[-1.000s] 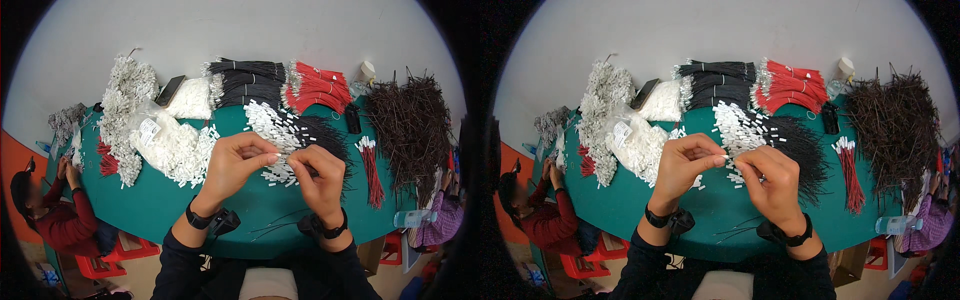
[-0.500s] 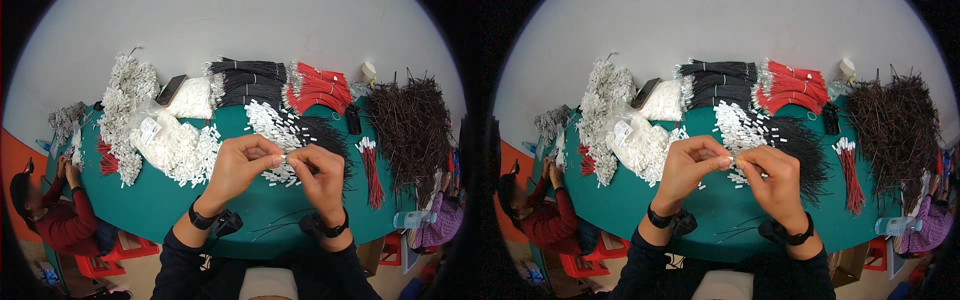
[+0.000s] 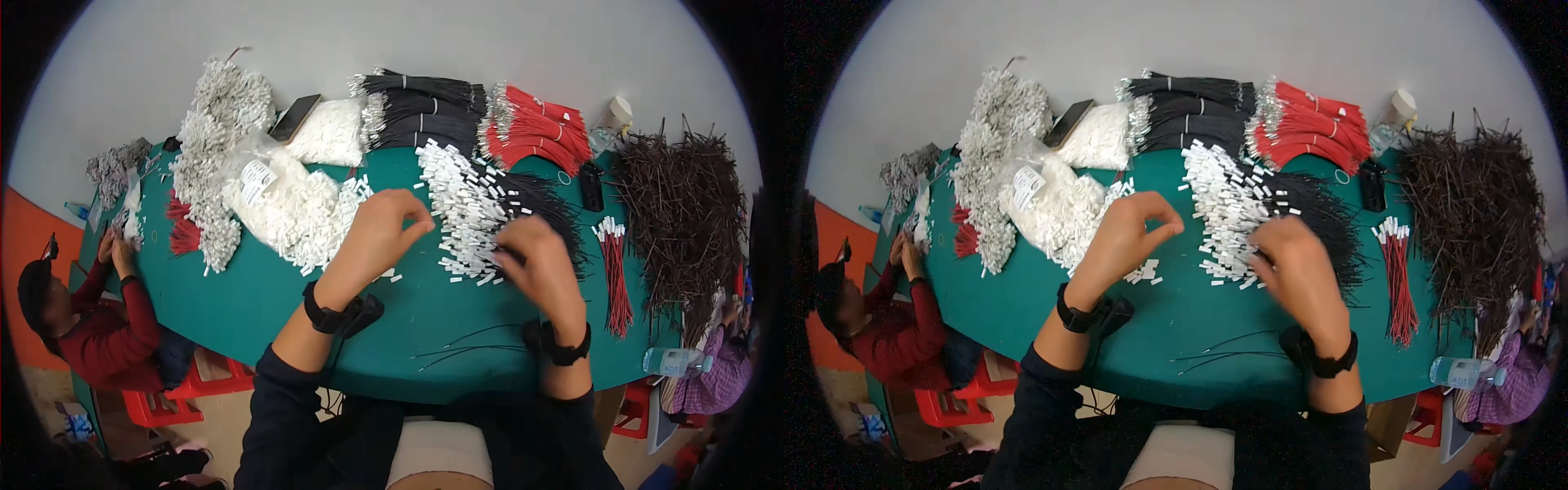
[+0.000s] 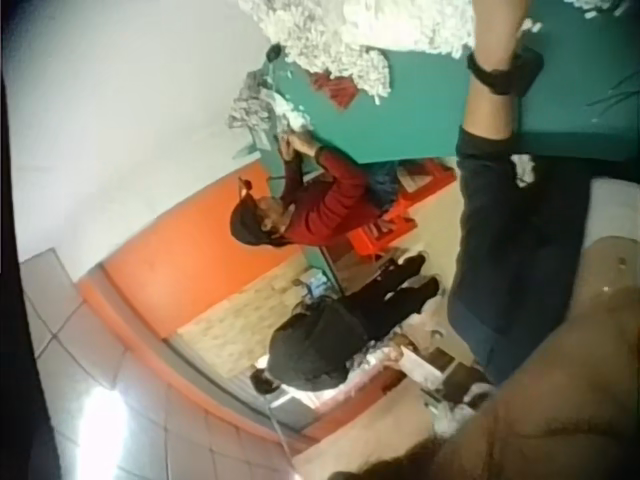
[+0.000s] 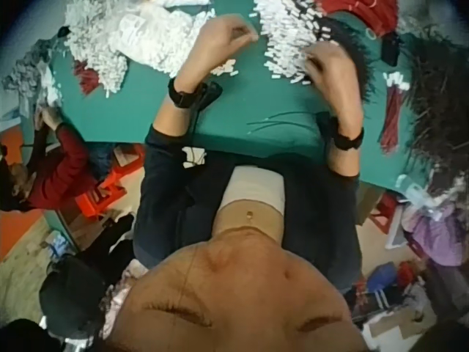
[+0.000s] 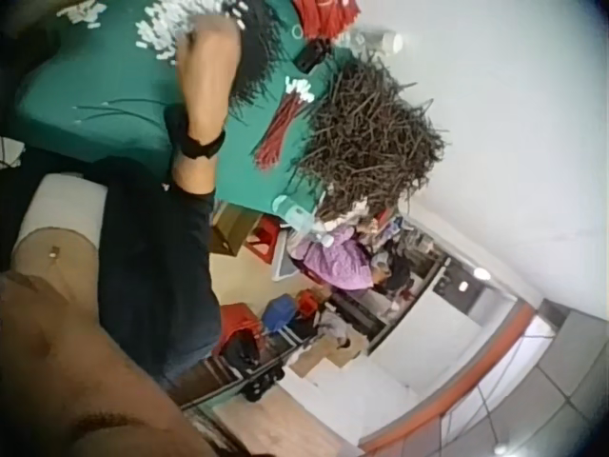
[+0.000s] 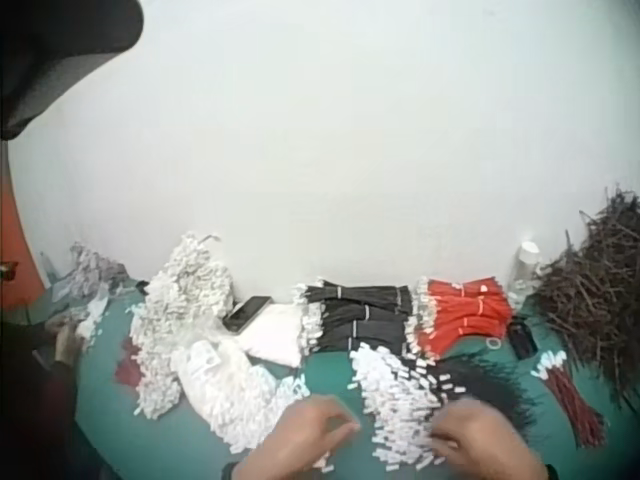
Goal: Assembling small white plastic components onto bundles of colored wires at a workstation.
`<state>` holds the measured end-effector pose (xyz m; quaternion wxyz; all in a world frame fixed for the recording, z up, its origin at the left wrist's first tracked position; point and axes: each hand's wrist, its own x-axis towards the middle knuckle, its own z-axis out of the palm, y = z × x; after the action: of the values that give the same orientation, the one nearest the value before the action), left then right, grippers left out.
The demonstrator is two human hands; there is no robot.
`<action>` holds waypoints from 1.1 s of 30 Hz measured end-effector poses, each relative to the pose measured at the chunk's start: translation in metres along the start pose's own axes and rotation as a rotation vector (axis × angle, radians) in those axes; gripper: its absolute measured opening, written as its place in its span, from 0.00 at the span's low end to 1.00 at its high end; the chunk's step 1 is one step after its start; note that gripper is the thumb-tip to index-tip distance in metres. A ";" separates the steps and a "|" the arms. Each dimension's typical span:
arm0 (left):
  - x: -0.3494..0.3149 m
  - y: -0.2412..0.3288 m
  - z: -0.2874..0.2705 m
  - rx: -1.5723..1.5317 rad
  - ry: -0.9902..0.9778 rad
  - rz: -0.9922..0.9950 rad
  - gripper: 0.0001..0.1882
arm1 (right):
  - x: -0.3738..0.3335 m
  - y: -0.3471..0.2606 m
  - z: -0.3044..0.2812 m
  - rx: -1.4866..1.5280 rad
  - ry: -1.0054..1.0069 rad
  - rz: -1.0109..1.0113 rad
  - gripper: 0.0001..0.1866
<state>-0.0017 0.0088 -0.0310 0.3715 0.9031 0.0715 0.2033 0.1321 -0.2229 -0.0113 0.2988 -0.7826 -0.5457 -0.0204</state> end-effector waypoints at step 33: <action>-0.049 0.027 0.011 -0.866 0.106 -0.311 0.10 | -0.024 -0.024 0.018 0.851 -0.256 0.150 0.07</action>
<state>-0.0421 -0.0308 -0.0347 0.7363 0.6317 0.1336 0.2024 0.0959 -0.2291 -0.0238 0.5245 -0.6239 -0.4798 0.3247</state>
